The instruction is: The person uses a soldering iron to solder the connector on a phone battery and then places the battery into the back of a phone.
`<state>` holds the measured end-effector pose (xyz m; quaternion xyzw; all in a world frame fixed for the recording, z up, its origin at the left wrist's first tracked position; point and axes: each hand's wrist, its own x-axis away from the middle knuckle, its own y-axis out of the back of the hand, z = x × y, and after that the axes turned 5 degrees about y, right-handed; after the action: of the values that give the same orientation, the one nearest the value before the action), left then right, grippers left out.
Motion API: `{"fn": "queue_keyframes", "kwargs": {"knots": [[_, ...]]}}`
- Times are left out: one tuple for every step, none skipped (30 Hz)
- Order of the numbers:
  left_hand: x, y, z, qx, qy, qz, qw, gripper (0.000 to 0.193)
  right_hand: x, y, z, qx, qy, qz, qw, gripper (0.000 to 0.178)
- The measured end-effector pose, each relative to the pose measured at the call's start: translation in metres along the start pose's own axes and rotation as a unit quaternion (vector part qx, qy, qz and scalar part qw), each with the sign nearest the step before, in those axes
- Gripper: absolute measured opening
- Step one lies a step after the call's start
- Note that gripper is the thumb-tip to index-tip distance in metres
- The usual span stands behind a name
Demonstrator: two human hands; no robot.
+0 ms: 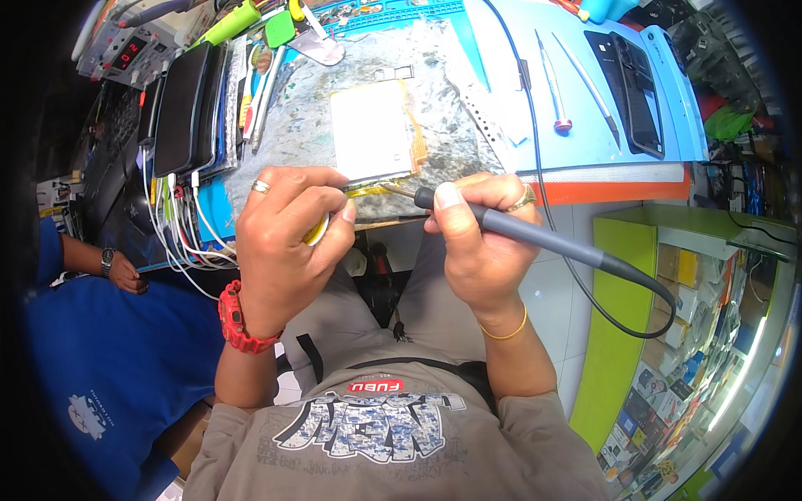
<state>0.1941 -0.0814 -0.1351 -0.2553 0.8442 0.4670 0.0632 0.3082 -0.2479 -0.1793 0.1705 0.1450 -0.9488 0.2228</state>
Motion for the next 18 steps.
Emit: {"fn": "queue_keyframes", "kwargs": {"knots": [[-0.0003, -0.0008, -0.0003, -0.002, -0.001, -0.003, 1.000, 0.009, -0.0003, -0.0002, 0.0001, 0.000, 0.002, 0.003, 1.000, 0.014], [-0.0006, -0.0013, -0.0006, -0.004, -0.001, -0.005, 1.000, 0.009, -0.0004, -0.0004, 0.0001, 0.006, 0.002, 0.004, 1.000, 0.014], [-0.0008, -0.0017, -0.0008, -0.005, -0.002, -0.008, 1.000, 0.009, -0.0004, -0.0007, 0.0002, 0.013, 0.002, 0.006, 1.000, 0.014], [-0.0009, -0.0022, -0.0010, -0.007, -0.002, -0.010, 1.000, 0.009, -0.0004, -0.0009, 0.0002, 0.020, 0.002, 0.007, 1.000, 0.014], [-0.0009, -0.0031, -0.0011, -0.008, -0.002, -0.011, 1.000, 0.009, -0.0004, -0.0011, 0.0004, 0.023, 0.002, 0.007, 1.000, 0.014], [-0.0008, -0.0039, -0.0012, -0.009, -0.003, -0.012, 1.000, 0.009, -0.0005, -0.0013, 0.0008, 0.026, 0.002, 0.006, 1.000, 0.014], [-0.0008, -0.0045, -0.0014, -0.011, -0.003, -0.013, 1.000, 0.009, -0.0006, -0.0015, 0.0011, 0.029, 0.002, 0.005, 1.000, 0.014], [-0.0009, -0.0046, -0.0017, -0.012, -0.002, -0.014, 1.000, 0.009, -0.0007, -0.0016, 0.0010, 0.032, 0.003, 0.007, 0.999, 0.014], [-0.0012, -0.0047, -0.0021, -0.013, -0.001, -0.015, 1.000, 0.009, -0.0009, -0.0016, 0.0010, 0.036, 0.004, 0.009, 0.999, 0.014], [-0.0014, -0.0047, -0.0023, -0.015, -0.001, -0.015, 1.000, 0.009, -0.0011, -0.0015, 0.0008, 0.040, 0.005, 0.010, 0.999, 0.014], [-0.0013, -0.0048, -0.0023, -0.014, 0.000, -0.014, 1.000, 0.008, -0.0012, -0.0014, 0.0005, 0.041, 0.006, 0.012, 0.999, 0.014], [-0.0013, -0.0047, -0.0024, -0.014, 0.001, -0.014, 1.000, 0.008, -0.0015, -0.0013, 0.0001, 0.042, 0.008, 0.014, 0.999, 0.014], [-0.0014, -0.0047, -0.0024, -0.014, 0.001, -0.013, 1.000, 0.008, -0.0017, -0.0012, -0.0001, 0.042, 0.010, 0.016, 0.999, 0.014], [-0.0014, -0.0047, -0.0026, -0.015, 0.002, -0.013, 1.000, 0.008, -0.0018, -0.0011, -0.0001, 0.039, 0.009, 0.014, 0.999, 0.014], [-0.0012, -0.0046, -0.0027, -0.016, 0.002, -0.014, 1.000, 0.008, -0.0018, -0.0012, -0.0001, 0.036, 0.007, 0.013, 0.999, 0.014], [-0.0011, -0.0045, -0.0027, -0.017, 0.003, -0.014, 1.000, 0.008, -0.0018, -0.0013, -0.0001, 0.033, 0.006, 0.012, 0.999, 0.014], [-0.0012, -0.0047, -0.0026, -0.017, 0.002, -0.014, 1.000, 0.008, -0.0017, -0.0014, -0.0002, 0.032, 0.006, 0.011, 0.999, 0.014], [-0.0013, -0.0049, -0.0025, -0.017, 0.002, -0.014, 1.000, 0.008, -0.0017, -0.0014, -0.0003, 0.032, 0.005, 0.010, 0.999, 0.014]]}}
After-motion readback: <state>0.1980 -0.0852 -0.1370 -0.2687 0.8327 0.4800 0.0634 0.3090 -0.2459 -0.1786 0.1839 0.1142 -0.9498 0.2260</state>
